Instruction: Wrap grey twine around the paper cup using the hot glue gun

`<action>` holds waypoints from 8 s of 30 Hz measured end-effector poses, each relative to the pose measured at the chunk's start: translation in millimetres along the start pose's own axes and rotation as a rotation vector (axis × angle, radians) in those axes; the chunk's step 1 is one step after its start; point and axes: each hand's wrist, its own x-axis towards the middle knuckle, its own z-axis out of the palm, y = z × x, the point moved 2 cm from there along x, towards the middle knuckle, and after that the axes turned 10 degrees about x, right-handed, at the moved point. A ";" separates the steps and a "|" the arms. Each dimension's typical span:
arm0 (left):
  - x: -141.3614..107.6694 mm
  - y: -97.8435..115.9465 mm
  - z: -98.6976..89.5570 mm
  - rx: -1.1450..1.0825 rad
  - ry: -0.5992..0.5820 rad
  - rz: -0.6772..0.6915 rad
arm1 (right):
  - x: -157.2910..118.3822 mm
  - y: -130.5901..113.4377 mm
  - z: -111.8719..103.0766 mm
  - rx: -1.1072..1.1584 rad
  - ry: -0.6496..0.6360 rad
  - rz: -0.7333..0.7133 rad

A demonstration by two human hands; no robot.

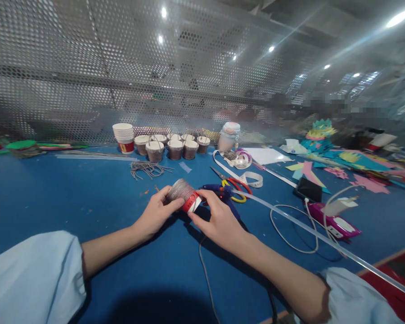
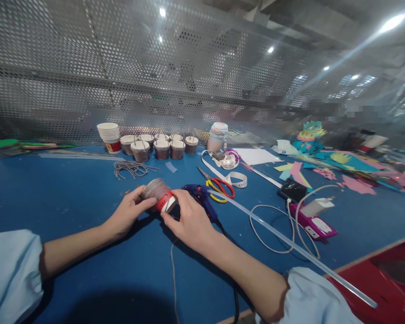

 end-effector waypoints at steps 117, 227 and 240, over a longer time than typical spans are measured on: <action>-16.5 17.8 5.7 0.521 -0.007 0.200 | 0.3 -15.3 -0.1 -0.492 0.045 -0.355; 0.9 -2.8 9.0 0.338 0.000 0.029 | -35.6 86.7 -80.0 -0.308 -0.092 0.352; 1.1 -10.3 12.3 0.346 0.024 -0.013 | 13.3 71.7 -40.7 0.007 -0.165 0.499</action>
